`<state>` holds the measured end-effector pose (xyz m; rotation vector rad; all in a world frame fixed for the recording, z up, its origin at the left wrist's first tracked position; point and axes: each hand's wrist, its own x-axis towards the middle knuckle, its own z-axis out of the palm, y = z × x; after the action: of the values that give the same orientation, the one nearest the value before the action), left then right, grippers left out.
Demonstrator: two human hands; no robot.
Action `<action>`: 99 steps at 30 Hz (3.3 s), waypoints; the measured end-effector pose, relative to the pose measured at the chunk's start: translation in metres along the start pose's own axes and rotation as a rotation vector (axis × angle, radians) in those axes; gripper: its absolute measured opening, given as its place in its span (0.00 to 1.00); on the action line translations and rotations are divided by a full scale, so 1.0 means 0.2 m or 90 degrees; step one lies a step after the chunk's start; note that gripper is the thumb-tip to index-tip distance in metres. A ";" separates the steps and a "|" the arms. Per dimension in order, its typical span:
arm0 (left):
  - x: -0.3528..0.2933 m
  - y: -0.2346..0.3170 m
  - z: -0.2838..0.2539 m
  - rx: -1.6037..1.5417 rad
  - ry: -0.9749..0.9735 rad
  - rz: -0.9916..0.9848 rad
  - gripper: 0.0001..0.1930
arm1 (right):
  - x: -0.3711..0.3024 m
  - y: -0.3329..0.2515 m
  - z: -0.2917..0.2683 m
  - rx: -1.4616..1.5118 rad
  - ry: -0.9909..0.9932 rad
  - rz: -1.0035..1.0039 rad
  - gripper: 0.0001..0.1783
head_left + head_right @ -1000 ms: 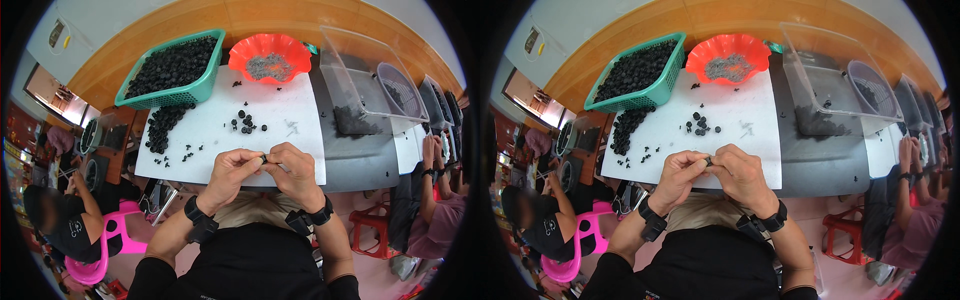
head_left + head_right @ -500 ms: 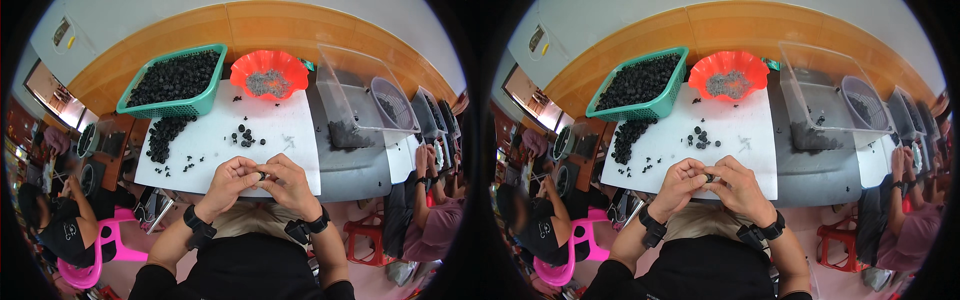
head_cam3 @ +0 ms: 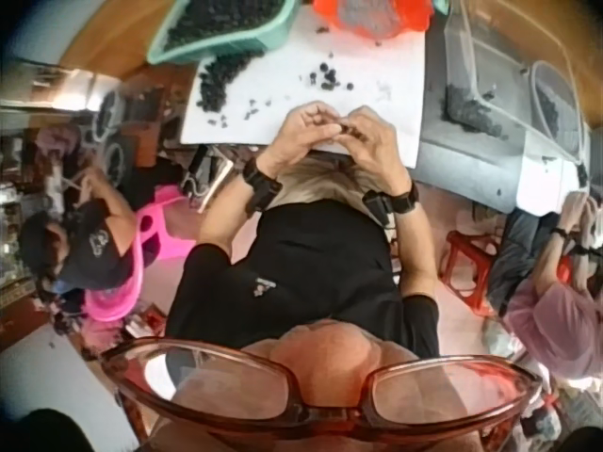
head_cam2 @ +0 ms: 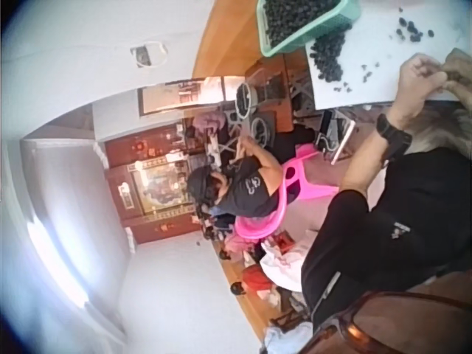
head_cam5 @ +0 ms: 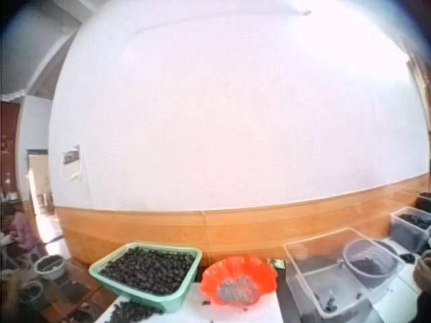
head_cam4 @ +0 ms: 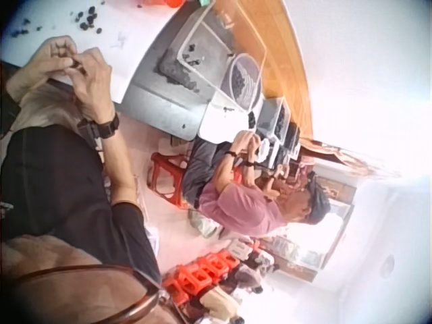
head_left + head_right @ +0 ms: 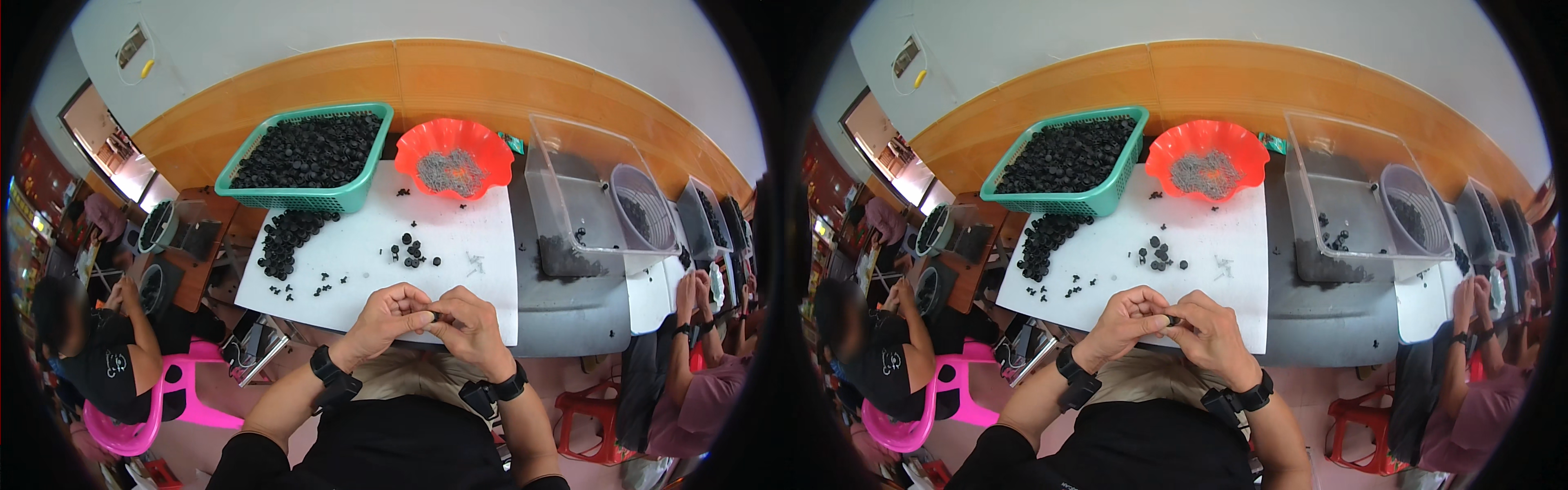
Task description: Manually assembling small plastic and metal components at a workbench.
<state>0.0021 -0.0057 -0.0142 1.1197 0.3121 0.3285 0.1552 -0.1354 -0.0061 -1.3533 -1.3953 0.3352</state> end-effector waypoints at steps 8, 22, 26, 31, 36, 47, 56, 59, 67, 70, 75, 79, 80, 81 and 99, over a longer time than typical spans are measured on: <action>-0.01 -0.01 0.03 0.005 0.015 0.031 0.14 | -0.01 0.02 0.00 0.069 0.014 0.016 0.18; 0.13 0.57 -0.17 0.570 0.416 0.298 0.07 | -0.03 0.07 0.00 0.122 0.008 0.079 0.20; 0.30 0.87 -0.40 0.768 0.526 0.359 0.09 | -0.01 0.02 -0.01 0.113 0.014 0.077 0.13; 0.33 0.93 -0.54 0.780 0.545 0.349 0.08 | -0.02 0.01 -0.01 0.124 0.017 0.101 0.13; 0.18 0.86 -0.56 0.652 0.544 0.452 0.06 | -0.01 0.00 -0.02 0.082 0.026 0.105 0.10; -0.32 0.54 -0.65 0.764 0.532 0.293 0.06 | -0.01 0.06 0.02 0.105 0.022 0.109 0.08; -0.40 0.45 -0.68 0.952 0.506 0.243 0.11 | -0.02 0.06 0.03 0.079 0.031 0.115 0.06; -0.40 0.44 -0.67 1.028 0.483 0.218 0.12 | -0.03 0.08 0.04 0.089 0.039 0.121 0.06; -0.34 0.41 -0.64 1.138 0.448 0.197 0.12 | -0.02 0.06 0.01 0.070 0.034 0.122 0.05; -0.31 0.40 -0.64 1.135 0.443 0.201 0.11 | -0.03 0.05 0.02 0.074 0.045 0.133 0.05; -0.29 0.42 -0.64 1.111 0.455 0.211 0.06 | 0.00 0.03 0.03 0.085 0.036 0.113 0.06; -0.27 0.42 -0.64 1.098 0.437 0.219 0.05 | -0.01 0.03 0.02 0.078 0.031 0.120 0.05; -0.26 0.41 -0.64 1.094 0.431 0.221 0.05 | -0.01 0.03 0.02 0.079 0.030 0.117 0.06; -0.26 0.40 -0.64 1.087 0.429 0.229 0.04 | -0.01 0.03 0.02 0.081 0.028 0.111 0.06; -0.08 0.22 -0.29 0.928 0.183 0.393 0.06 | 0.16 -0.03 0.07 -0.167 0.014 0.126 0.12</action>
<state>-0.0404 0.0517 0.0037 2.6288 0.4643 0.8734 0.1487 -0.1043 0.0092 -1.7122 -1.3226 0.2735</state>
